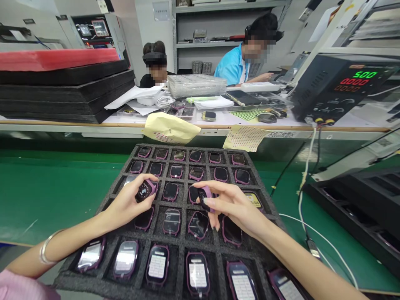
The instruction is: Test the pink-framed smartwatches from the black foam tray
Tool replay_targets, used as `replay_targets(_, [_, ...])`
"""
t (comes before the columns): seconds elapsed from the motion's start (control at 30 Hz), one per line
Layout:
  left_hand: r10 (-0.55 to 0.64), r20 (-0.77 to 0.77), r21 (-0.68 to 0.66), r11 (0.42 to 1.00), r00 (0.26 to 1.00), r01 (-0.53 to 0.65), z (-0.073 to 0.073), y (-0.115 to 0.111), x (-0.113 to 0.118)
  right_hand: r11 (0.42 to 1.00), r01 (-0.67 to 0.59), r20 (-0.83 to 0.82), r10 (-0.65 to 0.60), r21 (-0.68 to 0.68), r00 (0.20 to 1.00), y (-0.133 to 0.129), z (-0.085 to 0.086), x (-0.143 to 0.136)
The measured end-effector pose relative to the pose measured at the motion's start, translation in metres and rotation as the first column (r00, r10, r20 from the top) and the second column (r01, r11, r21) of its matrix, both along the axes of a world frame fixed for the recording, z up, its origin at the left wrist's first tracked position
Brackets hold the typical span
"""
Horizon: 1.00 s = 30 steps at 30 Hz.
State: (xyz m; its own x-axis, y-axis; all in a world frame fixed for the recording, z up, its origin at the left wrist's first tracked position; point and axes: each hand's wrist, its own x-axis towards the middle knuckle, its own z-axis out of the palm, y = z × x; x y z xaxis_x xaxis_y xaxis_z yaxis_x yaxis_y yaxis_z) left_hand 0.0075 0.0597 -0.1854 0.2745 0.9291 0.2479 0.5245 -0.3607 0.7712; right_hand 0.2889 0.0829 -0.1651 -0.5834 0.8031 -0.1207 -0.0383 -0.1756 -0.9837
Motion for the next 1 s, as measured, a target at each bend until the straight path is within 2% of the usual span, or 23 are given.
replay_targets(0.3, [0.060,-0.014,0.002,0.998,0.998,-0.060,0.0002,0.0013,-0.0006,0.999,-0.011,0.007,0.011,0.041,1.000,-0.0009,-0.0008,0.0006])
replay_targets(0.57, [0.034,0.048,0.025,0.999,0.998,-0.035,-0.0039,0.0014,-0.0033,0.998,0.012,-0.004,-0.011,0.066,1.000,-0.0026,0.0020,0.0030])
replay_targets(0.7, [0.027,0.088,0.053,0.998,0.996,-0.032,-0.0021,-0.0021,-0.0040,0.996,0.042,-0.059,-0.038,0.078,0.998,-0.0060,0.0058,0.0039])
replay_targets(0.8, [0.056,0.114,0.048,0.997,0.992,-0.062,0.0003,-0.0038,-0.0040,0.997,0.021,-0.082,-0.015,0.076,0.997,-0.0068,0.0061,0.0039])
replay_targets(0.9, [0.090,0.178,-0.097,0.993,0.980,-0.074,0.0014,-0.0025,-0.0025,0.999,-0.026,-0.084,0.028,0.033,0.996,-0.0044,0.0027,0.0022])
replay_targets(0.97, [0.045,0.300,-0.295,0.954,0.953,0.048,0.0018,0.0000,-0.0008,0.997,-0.074,-0.090,0.071,-0.027,0.993,-0.0011,-0.0010,0.0001])
replay_targets(1.0, [0.021,0.393,-0.392,0.908,0.919,0.147,0.0021,0.0014,0.0002,0.993,-0.098,-0.096,0.092,-0.062,0.991,0.0007,-0.0029,-0.0012])
